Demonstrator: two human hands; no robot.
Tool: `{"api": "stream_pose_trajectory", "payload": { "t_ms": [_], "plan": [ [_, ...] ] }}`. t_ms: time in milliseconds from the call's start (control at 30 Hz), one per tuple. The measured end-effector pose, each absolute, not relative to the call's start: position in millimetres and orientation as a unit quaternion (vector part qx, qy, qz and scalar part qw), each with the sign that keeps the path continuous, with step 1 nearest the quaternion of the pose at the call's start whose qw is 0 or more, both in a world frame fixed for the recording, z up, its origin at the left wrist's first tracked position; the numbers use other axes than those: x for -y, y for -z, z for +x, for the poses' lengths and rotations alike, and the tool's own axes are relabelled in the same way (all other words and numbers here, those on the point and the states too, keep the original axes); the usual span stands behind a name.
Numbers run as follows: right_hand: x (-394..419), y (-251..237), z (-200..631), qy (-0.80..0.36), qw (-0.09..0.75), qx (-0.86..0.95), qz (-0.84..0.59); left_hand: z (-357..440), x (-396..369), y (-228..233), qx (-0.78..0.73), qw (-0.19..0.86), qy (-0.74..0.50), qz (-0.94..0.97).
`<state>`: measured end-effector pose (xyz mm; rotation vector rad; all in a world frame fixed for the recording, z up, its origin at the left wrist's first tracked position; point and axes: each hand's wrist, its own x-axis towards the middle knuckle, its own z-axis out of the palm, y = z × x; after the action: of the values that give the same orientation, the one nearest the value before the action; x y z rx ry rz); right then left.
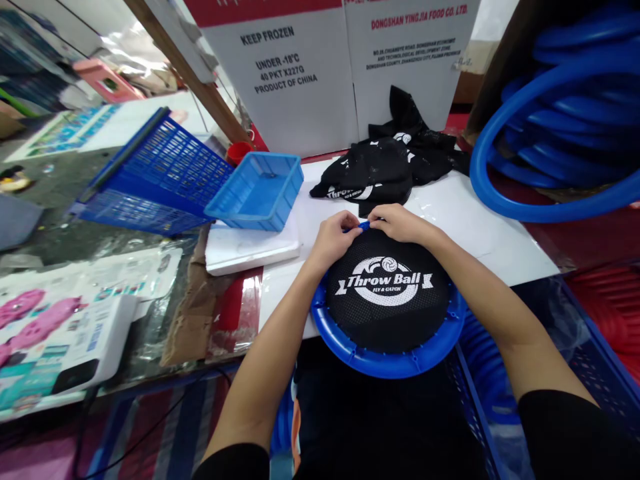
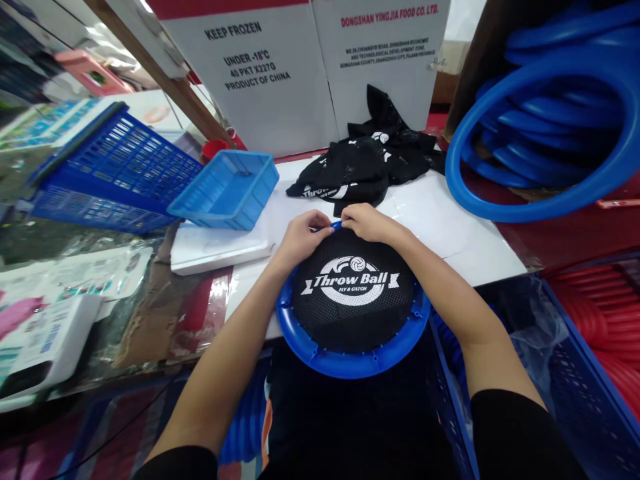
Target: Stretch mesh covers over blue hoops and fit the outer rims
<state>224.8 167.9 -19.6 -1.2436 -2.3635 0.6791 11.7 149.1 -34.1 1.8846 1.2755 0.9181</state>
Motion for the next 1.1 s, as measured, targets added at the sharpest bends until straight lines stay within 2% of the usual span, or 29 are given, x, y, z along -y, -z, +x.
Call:
{"api": "stream_pose_trajectory", "payload": {
  "t_ms": [133, 300, 467, 600, 767, 900, 1000, 1100],
  "plan": [
    [-166, 21, 220, -0.213, 0.196, 0.851, -0.437, 9, -147, 27, -0.468, 0.299, -0.311, 0.771],
    [-166, 14, 232, -0.275, 0.225, 0.823, -0.443, 6, -141, 25, -0.409, 0.256, -0.264, 0.835],
    [-167, -4, 268, -0.335, 0.207, 0.818, -0.419, -1, -139, 27, -0.465, 0.178, -0.231, 0.836],
    [-168, -14, 294, -0.324, 0.193, 0.822, -0.426, -9, -135, 21, -0.528, 0.099, -0.205, 0.818],
    [-168, -14, 299, -0.302, 0.171, 0.831, -0.436, -14, -123, 6, -0.608, 0.049, -0.117, 0.784],
    [-165, -2, 282, -0.301, 0.116, 0.843, -0.431, -11, -123, 6, -0.512, 0.007, -0.123, 0.850],
    [-162, 8, 267, -0.301, 0.089, 0.860, -0.402, -7, -129, 11, -0.380, 0.047, -0.124, 0.915],
    [-158, 12, 257, -0.321, 0.081, 0.868, -0.370, -5, -132, 14, -0.355, 0.074, -0.099, 0.927]
  ]
}}
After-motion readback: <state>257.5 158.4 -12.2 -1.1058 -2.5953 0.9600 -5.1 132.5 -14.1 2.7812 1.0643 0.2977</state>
